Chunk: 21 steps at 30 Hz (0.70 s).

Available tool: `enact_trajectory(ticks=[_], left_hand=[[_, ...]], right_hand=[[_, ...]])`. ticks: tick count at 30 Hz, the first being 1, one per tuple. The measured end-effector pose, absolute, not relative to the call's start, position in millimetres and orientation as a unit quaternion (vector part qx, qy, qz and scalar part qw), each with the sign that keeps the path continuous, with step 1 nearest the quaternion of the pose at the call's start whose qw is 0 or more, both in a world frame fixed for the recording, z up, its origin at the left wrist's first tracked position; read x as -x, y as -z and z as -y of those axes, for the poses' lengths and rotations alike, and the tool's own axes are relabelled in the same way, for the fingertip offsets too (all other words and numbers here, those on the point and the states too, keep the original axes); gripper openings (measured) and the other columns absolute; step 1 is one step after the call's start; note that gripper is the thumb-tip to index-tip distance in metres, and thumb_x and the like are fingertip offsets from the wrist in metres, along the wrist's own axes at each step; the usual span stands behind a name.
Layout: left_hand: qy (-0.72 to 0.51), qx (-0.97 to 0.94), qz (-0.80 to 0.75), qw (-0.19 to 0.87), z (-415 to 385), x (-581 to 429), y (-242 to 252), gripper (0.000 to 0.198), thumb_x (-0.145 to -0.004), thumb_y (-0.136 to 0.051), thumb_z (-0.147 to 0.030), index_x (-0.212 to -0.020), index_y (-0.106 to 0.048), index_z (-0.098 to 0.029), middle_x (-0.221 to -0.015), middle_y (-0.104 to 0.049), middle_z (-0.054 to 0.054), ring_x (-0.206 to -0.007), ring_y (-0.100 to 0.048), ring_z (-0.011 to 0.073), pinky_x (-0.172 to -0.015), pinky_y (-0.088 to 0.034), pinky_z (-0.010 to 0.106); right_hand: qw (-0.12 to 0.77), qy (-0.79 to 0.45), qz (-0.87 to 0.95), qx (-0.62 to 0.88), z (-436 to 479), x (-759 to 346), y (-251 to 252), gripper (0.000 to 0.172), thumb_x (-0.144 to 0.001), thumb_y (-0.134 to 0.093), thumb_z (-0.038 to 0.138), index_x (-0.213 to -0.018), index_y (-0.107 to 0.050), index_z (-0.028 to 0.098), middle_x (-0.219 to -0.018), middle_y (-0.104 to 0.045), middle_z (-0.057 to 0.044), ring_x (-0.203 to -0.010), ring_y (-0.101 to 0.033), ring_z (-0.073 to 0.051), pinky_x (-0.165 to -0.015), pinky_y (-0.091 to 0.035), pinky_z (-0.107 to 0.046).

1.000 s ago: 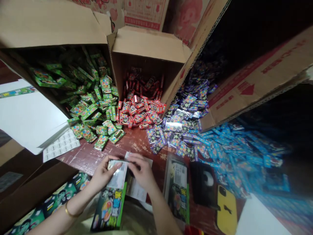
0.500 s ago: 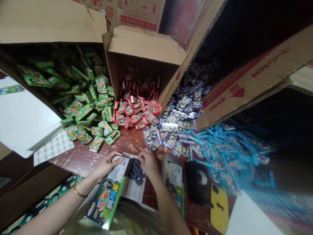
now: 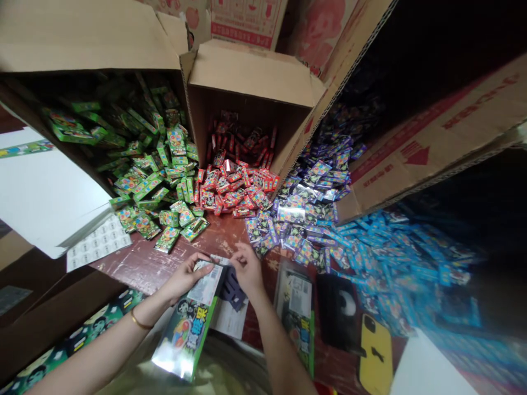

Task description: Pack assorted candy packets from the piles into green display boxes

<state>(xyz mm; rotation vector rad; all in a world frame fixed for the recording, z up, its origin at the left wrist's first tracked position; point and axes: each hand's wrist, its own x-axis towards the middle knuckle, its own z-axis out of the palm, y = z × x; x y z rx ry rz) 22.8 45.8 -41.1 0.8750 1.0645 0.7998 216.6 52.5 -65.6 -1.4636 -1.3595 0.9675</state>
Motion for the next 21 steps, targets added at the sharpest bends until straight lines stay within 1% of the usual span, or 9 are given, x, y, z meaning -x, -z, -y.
enact_trajectory(ticks=[2, 4, 6, 10, 14, 17, 19, 21], left_hand=[[-0.363, -0.401, -0.486, 0.687, -45.8, -23.3, 36.7, 0.037, -0.069, -0.073, -0.048, -0.087, -0.058, -0.019, -0.090, -0.069, 0.002, -0.074, -0.063, 0.0166, -0.067, -0.048, 0.028], [-0.369, -0.417, -0.493, 0.669, -46.0, -22.7, 29.3, 0.036, -0.069, -0.074, -0.046, -0.086, -0.058, -0.020, -0.083, -0.067, 0.000, -0.073, -0.061, 0.0166, -0.068, -0.046, 0.028], [-0.373, -0.441, -0.493, 0.650, -46.6, -22.0, 20.0, 0.035, -0.067, -0.077, -0.041, -0.086, -0.058, -0.020, -0.080, -0.065, -0.001, -0.077, -0.060, 0.0174, -0.072, -0.045, 0.028], [-0.382, -0.518, -0.469, 0.605, -48.4, -24.2, 0.7, 0.034, -0.065, -0.080, -0.034, -0.087, -0.058, -0.020, -0.084, -0.065, 0.000, -0.085, -0.059, 0.0194, -0.078, -0.044, 0.030], [-0.392, -0.545, -0.450, 0.589, -49.3, -31.0, -15.9, 0.038, -0.063, -0.081, -0.032, -0.088, -0.054, -0.021, -0.085, -0.064, 0.000, -0.088, -0.060, 0.0201, -0.080, -0.044, 0.031], [-0.415, -0.526, -0.434, 0.603, -48.7, -35.1, -26.3, 0.042, -0.061, -0.082, -0.027, -0.087, -0.050, -0.021, -0.083, -0.061, -0.002, -0.086, -0.060, 0.0190, -0.076, -0.045, 0.028], [-0.430, -0.513, -0.423, 0.610, -47.8, -36.2, -30.7, 0.046, -0.059, -0.083, -0.024, -0.087, -0.046, -0.022, -0.081, -0.058, -0.003, -0.083, -0.060, 0.0177, -0.072, -0.045, 0.027], [-0.435, -0.507, -0.406, 0.623, -46.7, -37.1, -32.0, 0.051, -0.059, -0.084, -0.022, -0.089, -0.043, -0.022, -0.082, -0.057, -0.003, -0.082, -0.060, 0.0171, -0.071, -0.045, 0.026]], right_hand=[[0.489, -0.399, 0.503, 0.591, -50.0, -219.3, 52.2, 0.034, -0.074, -0.066, 0.024, -0.106, -0.055, 0.019, -0.072, -0.067, 0.001, -0.072, -0.063, -0.019, -0.074, -0.050, -0.034], [0.540, -0.433, 0.435, 0.576, -48.3, -217.8, 28.6, 0.039, -0.071, -0.071, 0.029, -0.105, -0.054, 0.021, -0.073, -0.068, 0.000, -0.072, -0.065, -0.020, -0.071, -0.051, -0.035], [0.558, -0.482, 0.395, 0.548, -47.7, -212.0, 1.7, 0.044, -0.067, -0.076, 0.030, -0.105, -0.054, 0.022, -0.072, -0.068, 0.001, -0.070, -0.065, -0.020, -0.069, -0.052, -0.034], [0.518, -0.532, 0.443, 0.501, -47.5, -198.7, -33.4, 0.042, -0.067, -0.076, 0.023, -0.104, -0.054, 0.023, -0.070, -0.068, 0.002, -0.066, -0.065, -0.017, -0.066, -0.051, -0.031], [0.490, -0.517, 0.498, 0.495, -46.2, -195.4, -38.3, 0.043, -0.069, -0.073, 0.018, -0.107, -0.052, 0.023, -0.073, -0.068, 0.002, -0.068, -0.064, -0.015, -0.067, -0.049, -0.029], [0.484, -0.515, 0.497, 0.505, -46.3, -198.4, -39.1, 0.047, -0.066, -0.076, 0.018, -0.107, -0.053, 0.023, -0.074, -0.066, 0.003, -0.069, -0.062, -0.015, -0.066, -0.048, -0.028], [0.474, -0.559, 0.455, 0.505, -47.3, -201.4, -41.5, 0.048, -0.064, -0.078, 0.020, -0.106, -0.054, 0.023, -0.073, -0.066, 0.003, -0.068, -0.062, -0.015, -0.064, -0.049, -0.027], [0.447, -0.634, 0.393, 0.494, -48.2, -203.9, -44.7, 0.044, -0.064, -0.079, 0.025, -0.102, -0.057, 0.021, -0.072, -0.066, 0.003, -0.066, -0.062, -0.014, -0.062, -0.048, -0.026]])
